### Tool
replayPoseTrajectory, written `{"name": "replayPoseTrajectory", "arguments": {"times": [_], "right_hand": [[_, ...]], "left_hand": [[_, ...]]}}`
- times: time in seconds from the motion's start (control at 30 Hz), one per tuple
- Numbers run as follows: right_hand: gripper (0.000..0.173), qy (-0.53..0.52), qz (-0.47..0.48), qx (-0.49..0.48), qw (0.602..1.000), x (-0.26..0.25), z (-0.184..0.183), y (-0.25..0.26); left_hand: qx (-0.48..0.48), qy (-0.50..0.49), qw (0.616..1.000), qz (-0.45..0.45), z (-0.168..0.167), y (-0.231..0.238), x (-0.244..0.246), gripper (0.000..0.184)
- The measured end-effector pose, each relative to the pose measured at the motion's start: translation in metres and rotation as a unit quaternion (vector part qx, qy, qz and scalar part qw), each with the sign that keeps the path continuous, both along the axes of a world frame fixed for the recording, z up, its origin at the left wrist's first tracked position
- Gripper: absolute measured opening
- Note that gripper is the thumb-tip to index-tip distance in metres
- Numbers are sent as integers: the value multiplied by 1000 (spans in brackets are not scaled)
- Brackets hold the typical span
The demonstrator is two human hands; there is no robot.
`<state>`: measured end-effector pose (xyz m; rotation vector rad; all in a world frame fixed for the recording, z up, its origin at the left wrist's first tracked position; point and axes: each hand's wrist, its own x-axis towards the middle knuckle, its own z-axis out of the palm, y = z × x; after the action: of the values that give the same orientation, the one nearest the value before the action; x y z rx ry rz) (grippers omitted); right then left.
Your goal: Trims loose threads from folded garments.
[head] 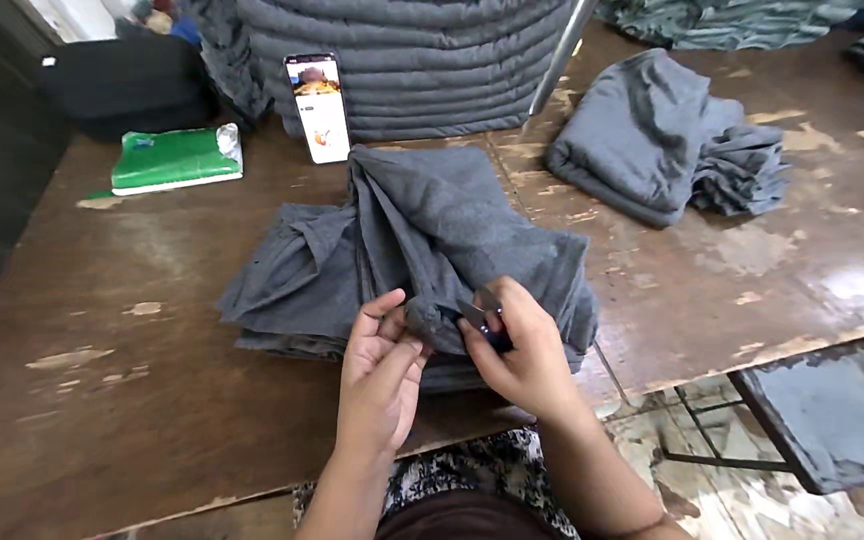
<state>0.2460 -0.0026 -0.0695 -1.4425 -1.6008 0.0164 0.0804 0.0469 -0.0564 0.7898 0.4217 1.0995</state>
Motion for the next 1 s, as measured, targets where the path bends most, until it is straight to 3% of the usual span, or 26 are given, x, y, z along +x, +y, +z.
{"name": "replayPoseTrajectory", "arguments": {"times": [0.1,0.23,0.47,0.67,1.0], "right_hand": [[29,21,17,0,1000,2,-3,-9],[41,2,37,-35,999,1,-3,-21],[39,-66,-2,-55,996,-1,-2,-34],[35,-126,-37,-32,991,-12,-3,-33],[44,-134,-54,-36,989,-21,-3,-24]], "left_hand": [[38,-51,998,-6,-12,-2,-1,35],[90,-3,994,53,-18,-5,7,39],[89,29,990,103,-22,-6,8,6],[112,5,991,77,-28,-6,3,10],[168,18,983,70,-32,-8,3,5]]}}
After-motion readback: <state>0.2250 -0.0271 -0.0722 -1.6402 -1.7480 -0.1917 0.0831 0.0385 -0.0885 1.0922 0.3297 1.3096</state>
